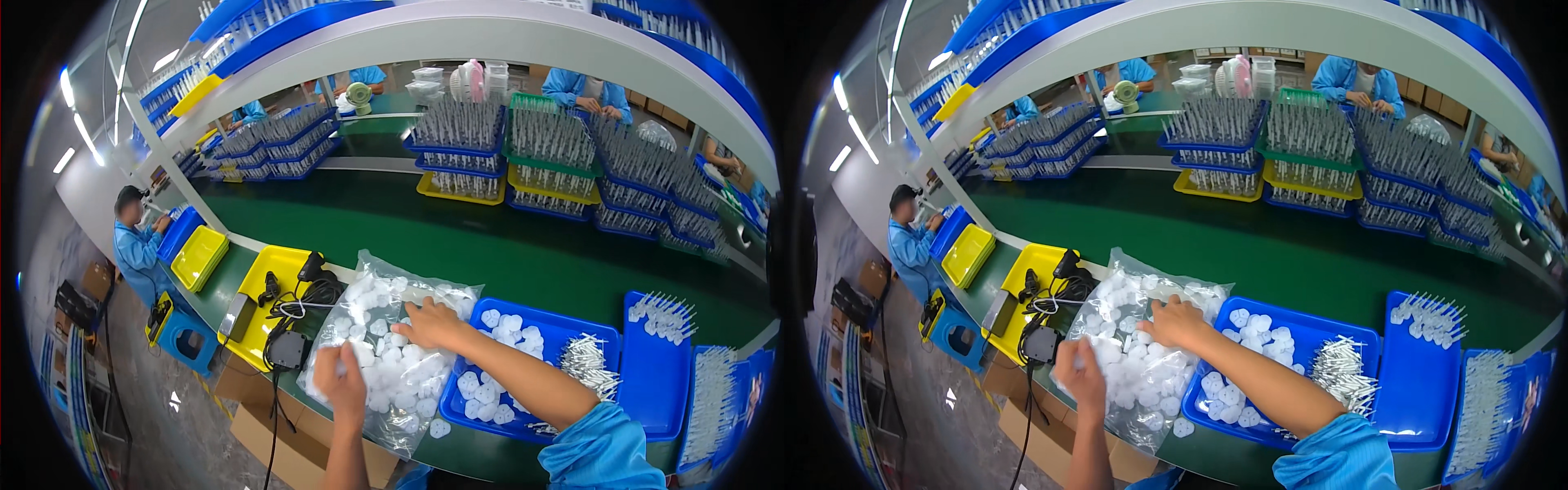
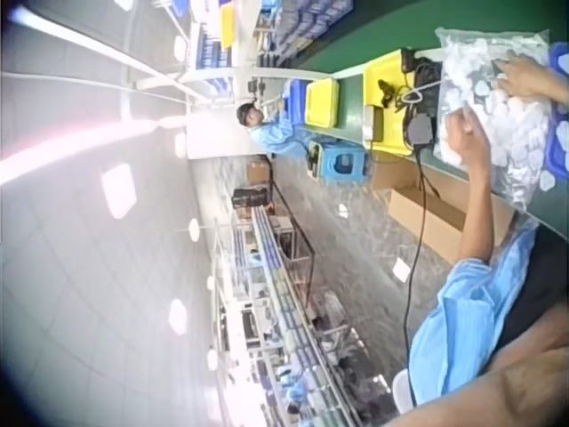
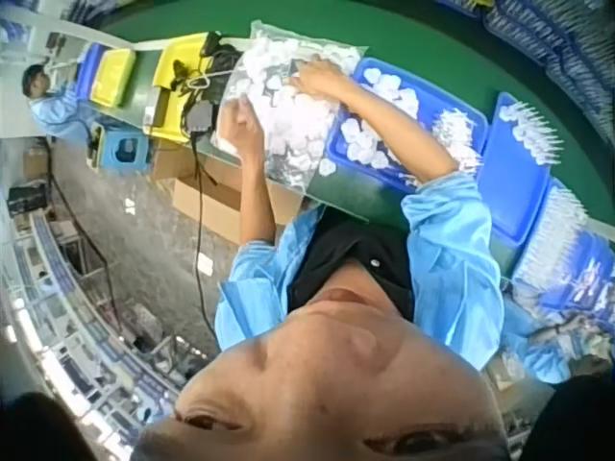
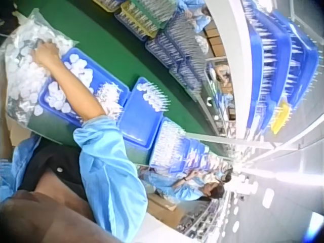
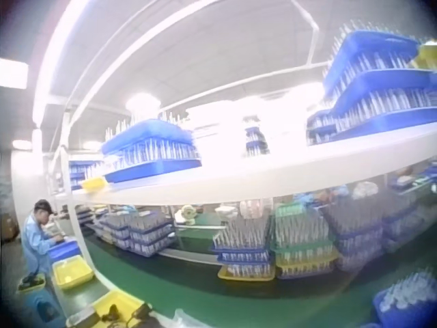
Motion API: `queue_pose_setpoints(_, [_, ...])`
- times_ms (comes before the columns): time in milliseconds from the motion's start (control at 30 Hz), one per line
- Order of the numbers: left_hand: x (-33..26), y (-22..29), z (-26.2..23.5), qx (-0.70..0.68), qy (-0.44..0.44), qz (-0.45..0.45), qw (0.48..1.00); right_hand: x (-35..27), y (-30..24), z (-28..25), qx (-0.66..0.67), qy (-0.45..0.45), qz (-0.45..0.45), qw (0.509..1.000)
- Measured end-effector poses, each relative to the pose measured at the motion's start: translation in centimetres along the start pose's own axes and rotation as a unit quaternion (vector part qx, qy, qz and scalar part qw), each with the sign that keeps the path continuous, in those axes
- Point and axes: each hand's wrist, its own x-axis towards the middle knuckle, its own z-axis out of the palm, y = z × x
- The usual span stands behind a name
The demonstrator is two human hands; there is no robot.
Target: The person assembles cotton swabs by inserting metal sticks into white cotton heads. They transfer cotton heads from a plastic bag into a blue tray, then repeatedly pick up a cotton head and a metal stick, insert the stick into the head, and place the finished swab into a separate blue tray.
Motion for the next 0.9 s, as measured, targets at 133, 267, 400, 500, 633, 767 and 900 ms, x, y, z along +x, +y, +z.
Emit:
queue_pose_setpoints(133, [-1.0,-0.9,3.4,0.262,-0.113,0.117,0.951,1.5,1.7,-1.0,0.018,-0.07,-0.016,0.997])
queue_pose_setpoints(267, [-2.5,-0.5,1.0,0.348,-0.203,0.045,0.914,1.3,-0.1,-0.5,0.009,-0.115,-0.007,0.993])
queue_pose_setpoints(400, [-2.3,0.2,2.0,0.314,-0.277,-0.004,0.908,0.9,-1.4,0.7,0.014,-0.092,0.003,0.996])
queue_pose_setpoints(500, [-1.5,-0.3,4.0,0.265,-0.258,-0.008,0.929,2.1,-0.5,1.2,0.117,-0.11,0.038,0.986])
queue_pose_setpoints(633, [-1.0,-2.0,5.4,0.159,-0.187,-0.035,0.969,0.3,-1.5,-0.2,0.294,-0.112,0.078,0.946])
queue_pose_setpoints(767, [-0.3,-2.2,5.8,0.037,-0.167,-0.151,0.974,0.0,-0.9,3.0,0.353,-0.003,0.092,0.931])
queue_pose_setpoints(900, [0.2,-5.6,7.1,-0.007,-0.086,-0.167,0.982,0.0,-2.8,4.9,0.301,0.088,0.063,0.947])
